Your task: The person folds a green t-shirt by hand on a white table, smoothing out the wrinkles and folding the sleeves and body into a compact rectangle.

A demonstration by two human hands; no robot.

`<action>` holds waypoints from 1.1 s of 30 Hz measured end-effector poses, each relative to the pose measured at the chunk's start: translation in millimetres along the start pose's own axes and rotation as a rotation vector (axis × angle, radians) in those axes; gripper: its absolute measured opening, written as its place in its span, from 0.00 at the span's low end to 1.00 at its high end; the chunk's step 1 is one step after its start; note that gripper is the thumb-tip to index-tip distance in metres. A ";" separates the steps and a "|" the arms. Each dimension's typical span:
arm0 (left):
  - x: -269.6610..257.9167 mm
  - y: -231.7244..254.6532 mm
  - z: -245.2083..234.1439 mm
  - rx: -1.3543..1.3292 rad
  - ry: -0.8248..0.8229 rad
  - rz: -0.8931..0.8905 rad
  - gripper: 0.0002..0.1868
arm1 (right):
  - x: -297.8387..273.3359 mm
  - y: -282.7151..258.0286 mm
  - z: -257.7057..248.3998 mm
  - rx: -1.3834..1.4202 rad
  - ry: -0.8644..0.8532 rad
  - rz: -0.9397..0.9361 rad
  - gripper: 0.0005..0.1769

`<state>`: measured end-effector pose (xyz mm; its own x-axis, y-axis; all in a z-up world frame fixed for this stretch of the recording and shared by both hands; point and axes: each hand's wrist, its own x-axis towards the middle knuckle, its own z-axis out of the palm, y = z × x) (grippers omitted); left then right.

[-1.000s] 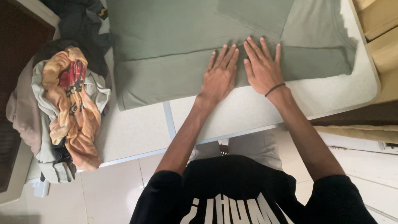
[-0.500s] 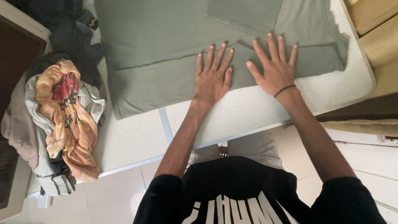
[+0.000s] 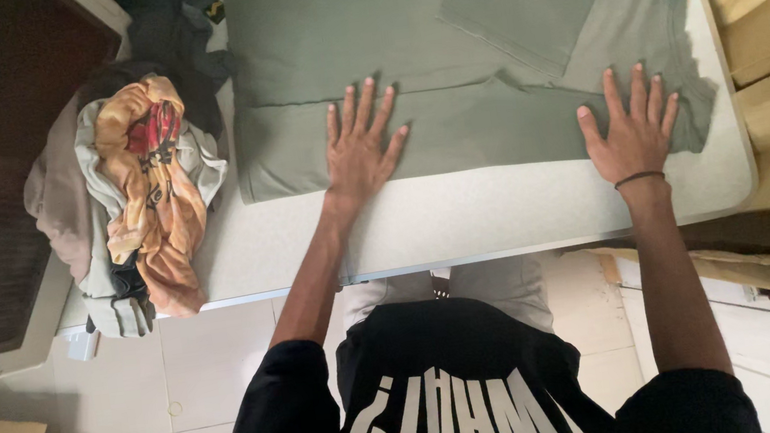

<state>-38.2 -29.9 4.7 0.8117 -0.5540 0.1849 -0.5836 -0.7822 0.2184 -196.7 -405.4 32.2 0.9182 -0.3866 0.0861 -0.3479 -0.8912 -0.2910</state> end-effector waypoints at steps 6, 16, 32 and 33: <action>-24.4 -77.1 -35.6 0.017 0.049 -0.168 0.35 | 1.4 1.8 0.3 -0.007 -0.015 -0.003 0.40; -58.3 -101.5 -54.9 -0.164 0.188 -0.205 0.33 | 9.7 -40.2 18.6 -0.029 0.009 -0.054 0.38; -91.7 -111.9 -69.2 -0.013 0.126 -0.211 0.38 | -2.1 -229.6 84.2 0.039 -0.085 -0.478 0.38; -91.4 -113.9 -68.6 -0.020 0.122 -0.206 0.38 | -2.8 -228.3 84.3 0.042 -0.083 -0.472 0.39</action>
<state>-47.6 129.5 28.7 0.9054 -0.3443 0.2483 -0.4076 -0.8686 0.2817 -103.9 -180.9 18.0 0.9866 0.0803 0.1419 0.1174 -0.9538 -0.2766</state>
